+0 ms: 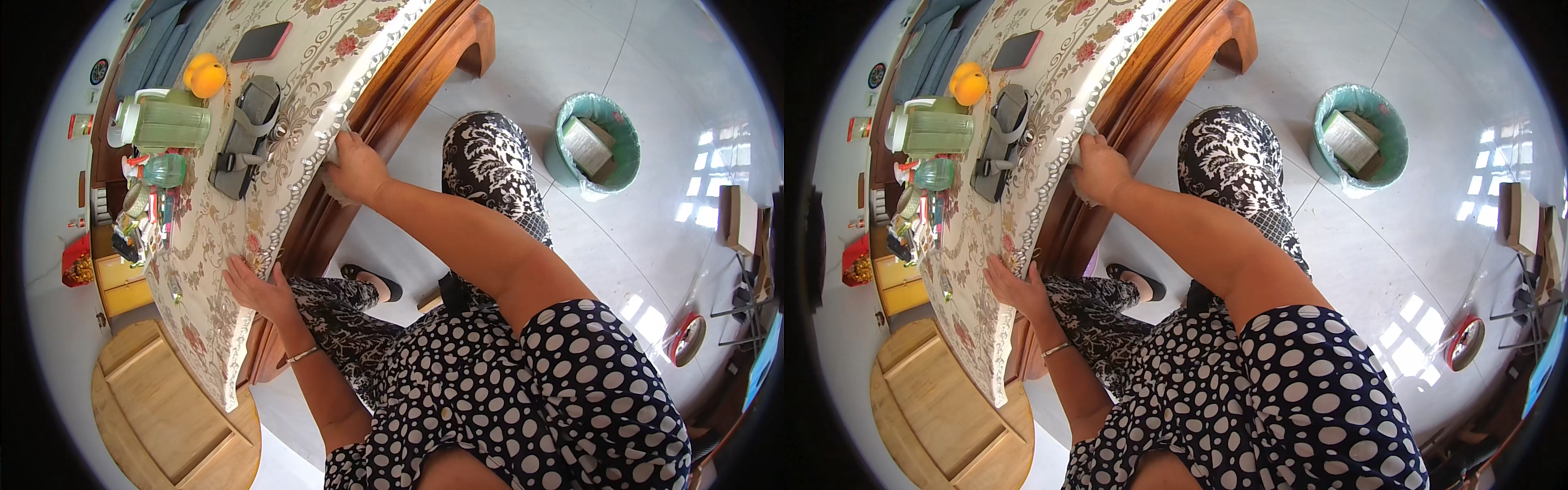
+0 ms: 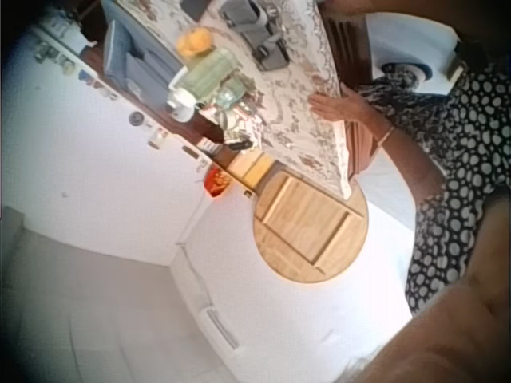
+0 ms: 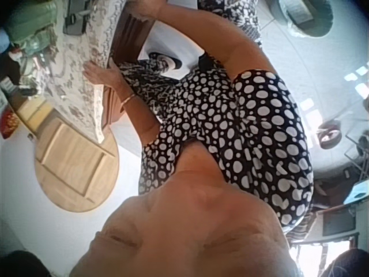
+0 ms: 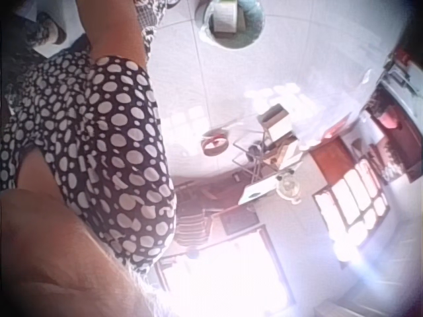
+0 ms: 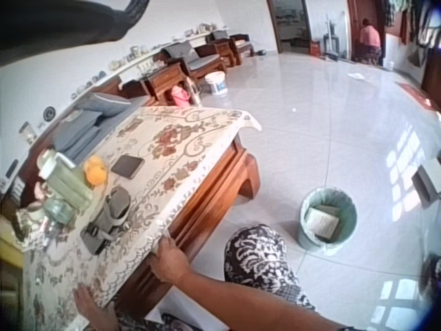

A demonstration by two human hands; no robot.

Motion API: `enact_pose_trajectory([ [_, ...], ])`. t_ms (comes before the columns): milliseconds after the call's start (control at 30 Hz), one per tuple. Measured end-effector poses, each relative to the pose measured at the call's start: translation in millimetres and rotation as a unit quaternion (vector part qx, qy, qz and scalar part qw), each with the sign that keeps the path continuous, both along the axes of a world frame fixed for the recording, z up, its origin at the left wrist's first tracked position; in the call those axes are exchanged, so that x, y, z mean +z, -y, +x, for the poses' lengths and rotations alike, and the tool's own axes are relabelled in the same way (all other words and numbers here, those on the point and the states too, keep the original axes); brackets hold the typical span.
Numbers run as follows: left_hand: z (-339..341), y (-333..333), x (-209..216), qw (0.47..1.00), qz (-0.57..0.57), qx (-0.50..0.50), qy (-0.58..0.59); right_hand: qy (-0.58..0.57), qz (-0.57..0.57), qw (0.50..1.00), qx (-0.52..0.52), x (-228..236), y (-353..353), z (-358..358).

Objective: The person wipes the wooden edges and legs of a table using a cloth. The person moves around the table to clean different sections of the frame and legs.

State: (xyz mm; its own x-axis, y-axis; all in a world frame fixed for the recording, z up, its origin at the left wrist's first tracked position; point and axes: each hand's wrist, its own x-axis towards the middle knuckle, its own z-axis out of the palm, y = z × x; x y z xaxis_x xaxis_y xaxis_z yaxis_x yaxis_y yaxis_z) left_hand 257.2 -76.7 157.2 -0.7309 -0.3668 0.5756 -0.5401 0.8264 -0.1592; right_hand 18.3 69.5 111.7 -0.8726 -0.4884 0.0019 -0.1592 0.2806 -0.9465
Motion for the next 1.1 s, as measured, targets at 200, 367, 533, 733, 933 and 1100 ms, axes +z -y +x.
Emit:
enact_pose_trajectory([
  [200, 2.0, 3.7, -0.6, 1.000, -0.006, -0.003, -0.001, 0.034, 0.068, 0.997, 0.020, -11.0, -3.8, -1.7],
  [367, -0.1, 5.8, -2.8, 1.000, -0.006, 0.001, -0.001, 0.030, 0.053, 0.998, 0.026, -20.1, -1.8, -13.9],
  [533, 1.7, 1.7, 1.0, 1.000, 0.008, 0.006, -0.002, -0.019, -0.020, 0.999, 0.028, 4.2, -5.9, -5.2],
  [733, -1.2, -1.5, 1.6, 1.000, 0.007, 0.010, 0.003, 0.060, 0.081, 0.994, 0.034, -17.9, -8.3, -5.8],
  [933, 1.7, 0.1, -0.8, 1.000, -0.002, 0.007, 0.003, 0.003, -0.028, 1.000, -0.007, -7.5, -3.3, -7.9],
  [1100, 1.9, 2.2, -1.1, 1.000, -0.004, 0.002, 0.000, 0.018, 0.028, 0.999, 0.037, -2.1, -7.7, -7.0],
])
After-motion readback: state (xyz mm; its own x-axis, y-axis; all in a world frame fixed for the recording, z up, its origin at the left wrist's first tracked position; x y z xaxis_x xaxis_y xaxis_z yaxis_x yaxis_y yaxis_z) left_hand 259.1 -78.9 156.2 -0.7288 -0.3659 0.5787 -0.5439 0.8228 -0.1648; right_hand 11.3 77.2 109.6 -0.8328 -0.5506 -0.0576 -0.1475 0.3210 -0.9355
